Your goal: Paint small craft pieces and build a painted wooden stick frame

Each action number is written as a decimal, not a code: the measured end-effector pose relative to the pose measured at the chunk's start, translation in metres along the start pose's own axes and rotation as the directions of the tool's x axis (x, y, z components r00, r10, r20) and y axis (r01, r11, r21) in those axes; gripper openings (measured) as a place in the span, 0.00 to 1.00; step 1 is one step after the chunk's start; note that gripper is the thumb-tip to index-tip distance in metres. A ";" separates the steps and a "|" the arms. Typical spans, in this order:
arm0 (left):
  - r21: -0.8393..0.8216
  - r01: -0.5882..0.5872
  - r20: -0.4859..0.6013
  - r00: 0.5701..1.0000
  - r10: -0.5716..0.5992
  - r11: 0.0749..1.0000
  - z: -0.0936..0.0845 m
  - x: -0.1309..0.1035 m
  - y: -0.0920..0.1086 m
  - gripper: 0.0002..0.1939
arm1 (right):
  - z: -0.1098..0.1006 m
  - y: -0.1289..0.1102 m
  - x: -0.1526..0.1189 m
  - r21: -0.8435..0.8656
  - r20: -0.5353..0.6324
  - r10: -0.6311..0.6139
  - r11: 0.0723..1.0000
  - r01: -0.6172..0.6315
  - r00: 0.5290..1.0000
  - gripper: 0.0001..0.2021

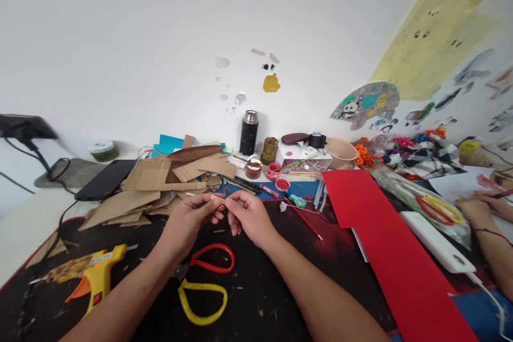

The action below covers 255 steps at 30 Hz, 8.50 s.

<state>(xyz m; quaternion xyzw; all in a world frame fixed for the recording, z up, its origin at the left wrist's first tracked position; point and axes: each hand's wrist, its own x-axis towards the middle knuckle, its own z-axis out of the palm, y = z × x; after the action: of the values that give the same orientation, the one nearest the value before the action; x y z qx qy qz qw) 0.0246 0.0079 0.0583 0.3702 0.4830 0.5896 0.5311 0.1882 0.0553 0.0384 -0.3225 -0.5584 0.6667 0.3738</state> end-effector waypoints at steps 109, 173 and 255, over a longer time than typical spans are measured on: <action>-0.271 0.278 0.095 0.961 -0.261 0.922 -0.012 -0.001 0.014 0.05 | -0.005 -0.007 -0.001 -0.050 -0.013 -0.060 0.997 0.059 0.998 0.22; 0.160 0.223 0.056 0.971 -0.234 0.962 -0.010 -0.002 0.014 0.28 | -0.011 -0.007 0.002 0.089 -0.100 -0.061 0.994 0.070 0.993 0.26; 0.434 -0.092 -0.033 0.992 0.118 0.896 -0.019 -0.001 0.025 0.19 | -0.010 -0.004 0.000 -0.183 -0.023 -0.060 0.982 0.054 0.998 0.23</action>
<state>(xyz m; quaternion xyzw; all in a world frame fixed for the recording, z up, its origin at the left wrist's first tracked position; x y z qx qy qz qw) 0.0003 0.0045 0.0772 0.4867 0.5963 0.5062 0.3890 0.1972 0.0602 0.0411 -0.3487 -0.6206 0.5972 0.3696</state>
